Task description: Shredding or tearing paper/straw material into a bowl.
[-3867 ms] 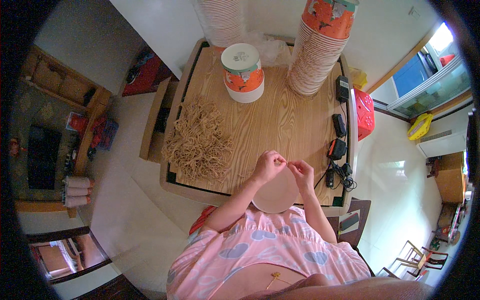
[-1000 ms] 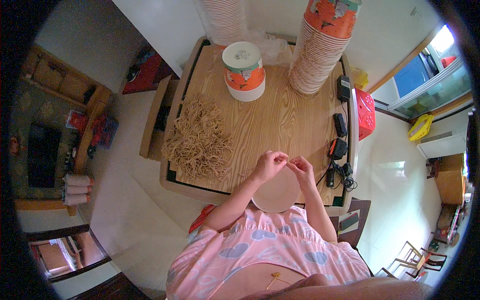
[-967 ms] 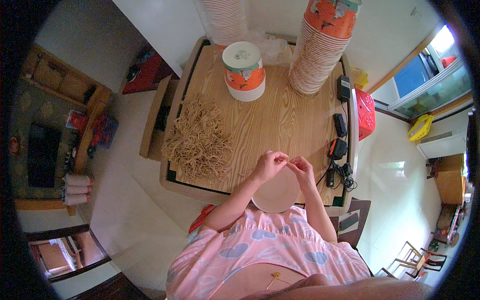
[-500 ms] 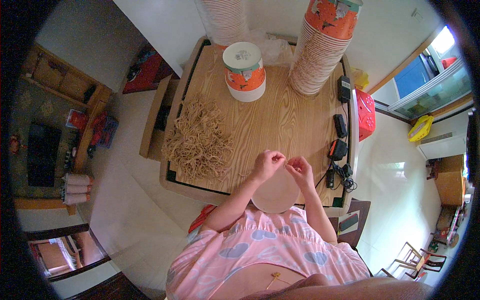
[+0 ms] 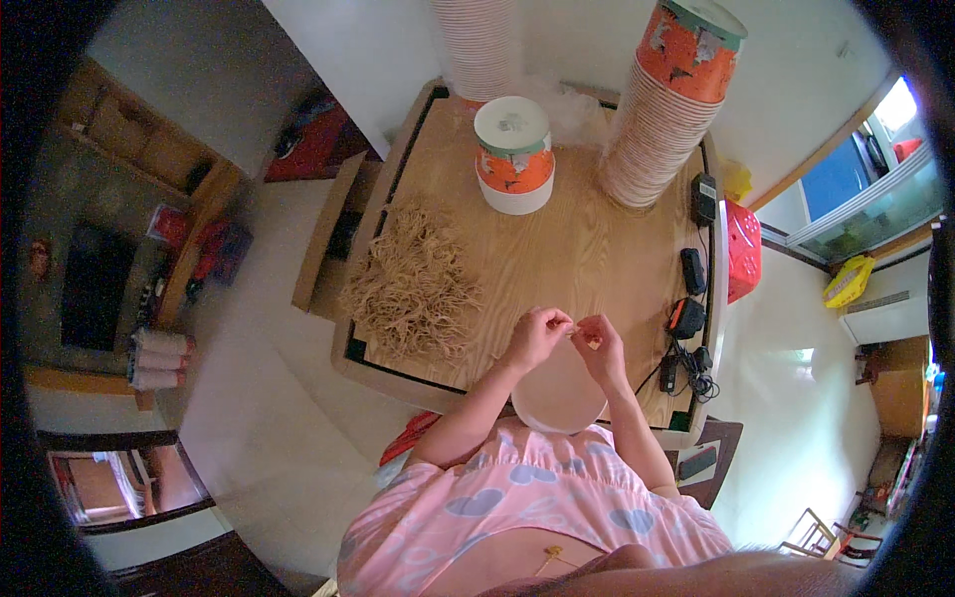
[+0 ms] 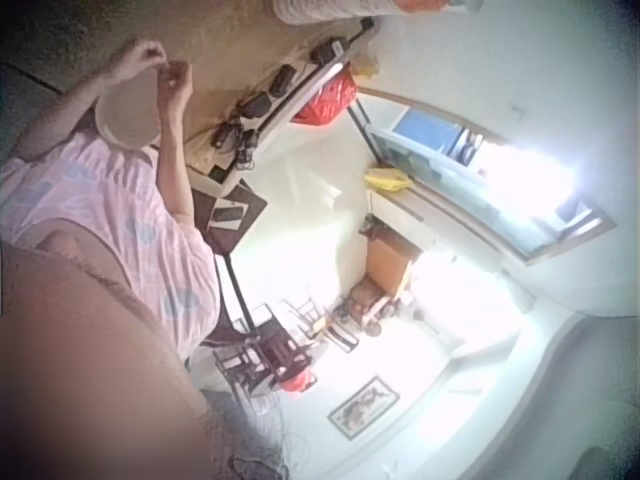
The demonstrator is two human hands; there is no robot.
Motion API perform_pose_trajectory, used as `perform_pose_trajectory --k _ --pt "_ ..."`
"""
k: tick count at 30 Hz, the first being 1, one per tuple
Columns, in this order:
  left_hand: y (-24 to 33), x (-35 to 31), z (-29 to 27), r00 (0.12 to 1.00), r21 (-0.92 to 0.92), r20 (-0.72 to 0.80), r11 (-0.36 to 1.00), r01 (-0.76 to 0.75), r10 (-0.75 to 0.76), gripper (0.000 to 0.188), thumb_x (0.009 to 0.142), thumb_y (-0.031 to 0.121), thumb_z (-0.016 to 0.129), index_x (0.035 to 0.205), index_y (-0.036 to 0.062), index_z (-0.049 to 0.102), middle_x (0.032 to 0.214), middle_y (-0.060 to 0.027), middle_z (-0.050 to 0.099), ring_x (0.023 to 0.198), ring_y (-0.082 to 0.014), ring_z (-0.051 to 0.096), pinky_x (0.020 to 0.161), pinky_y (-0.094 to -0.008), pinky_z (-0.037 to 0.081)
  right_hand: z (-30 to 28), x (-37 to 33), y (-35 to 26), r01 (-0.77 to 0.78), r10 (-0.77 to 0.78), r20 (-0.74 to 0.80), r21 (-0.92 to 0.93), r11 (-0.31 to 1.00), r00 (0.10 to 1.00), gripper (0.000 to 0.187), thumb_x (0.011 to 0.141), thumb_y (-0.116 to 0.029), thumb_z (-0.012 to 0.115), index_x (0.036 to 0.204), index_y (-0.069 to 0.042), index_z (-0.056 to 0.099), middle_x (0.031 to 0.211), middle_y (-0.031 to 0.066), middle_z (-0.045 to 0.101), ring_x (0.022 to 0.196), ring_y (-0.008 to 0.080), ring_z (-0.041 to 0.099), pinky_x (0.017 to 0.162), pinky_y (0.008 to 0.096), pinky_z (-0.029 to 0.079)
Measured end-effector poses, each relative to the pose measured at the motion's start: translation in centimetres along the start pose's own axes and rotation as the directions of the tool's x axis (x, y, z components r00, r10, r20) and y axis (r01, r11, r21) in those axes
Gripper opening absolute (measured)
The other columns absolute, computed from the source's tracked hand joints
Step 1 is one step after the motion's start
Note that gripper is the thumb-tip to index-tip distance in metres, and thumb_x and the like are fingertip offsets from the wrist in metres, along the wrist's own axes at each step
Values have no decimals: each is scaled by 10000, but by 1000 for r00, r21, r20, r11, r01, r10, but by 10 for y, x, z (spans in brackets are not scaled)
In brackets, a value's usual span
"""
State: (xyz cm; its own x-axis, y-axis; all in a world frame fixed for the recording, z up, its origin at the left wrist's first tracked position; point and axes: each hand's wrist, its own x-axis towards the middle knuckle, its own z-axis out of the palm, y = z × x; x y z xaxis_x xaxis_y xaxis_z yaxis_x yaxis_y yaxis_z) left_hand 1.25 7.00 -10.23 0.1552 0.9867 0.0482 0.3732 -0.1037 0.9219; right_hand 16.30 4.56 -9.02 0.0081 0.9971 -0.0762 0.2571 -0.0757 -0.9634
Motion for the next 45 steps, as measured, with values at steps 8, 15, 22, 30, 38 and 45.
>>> perform_pose_trajectory --k 8,15,22,30,38,45 --pt "0 -3 -3 999 -66 -32 997 31 -33 113 777 141 628 800 31 628 728 -108 623 665 -220 596 629 -326 472 1 0 6 27 -28 -6 -88 996 1000 93 738 -32 635 815 -32 584 705 39 592 637 109 529 616 254 444" --pt "7 0 -2 1000 -28 -17 999 21 -21 83 756 102 645 777 24 625 736 -91 616 684 -197 585 633 -312 462 -2 0 8 56 -58 -7 -172 984 998 74 778 -87 609 816 -24 607 680 56 584 623 118 517 597 266 440" --pt "-2 4 4 997 -21 -46 998 -61 60 93 753 106 651 778 22 619 728 -89 610 670 -190 576 622 -311 456 1 1 6 -3 -1 -27 -156 988 1000 87 787 -70 613 859 -24 621 674 -13 574 623 52 482 587 211 407" --pt "-1 9 -1 999 -97 30 995 24 -21 118 757 96 647 857 36 632 758 -72 620 689 -156 575 648 -291 463 -6 0 7 -57 62 12 -251 966 998 137 790 -124 621 881 -22 635 780 75 646 655 132 566 618 280 460" --pt "5 9 -3 987 -13 111 993 -117 118 148 741 72 637 887 45 640 756 -78 619 680 -169 583 635 -289 471 -2 3 13 4 -7 -21 -150 989 1000 91 801 -81 602 848 -6 623 667 0 569 617 62 461 564 216 390" --pt "0 9 0 985 159 91 974 -160 147 112 708 76 631 809 29 623 736 -104 616 688 -229 603 628 -329 478 -3 5 11 -6 7 7 -190 982 1000 106 796 -110 614 835 -13 626 715 91 615 626 144 545 602 279 451"
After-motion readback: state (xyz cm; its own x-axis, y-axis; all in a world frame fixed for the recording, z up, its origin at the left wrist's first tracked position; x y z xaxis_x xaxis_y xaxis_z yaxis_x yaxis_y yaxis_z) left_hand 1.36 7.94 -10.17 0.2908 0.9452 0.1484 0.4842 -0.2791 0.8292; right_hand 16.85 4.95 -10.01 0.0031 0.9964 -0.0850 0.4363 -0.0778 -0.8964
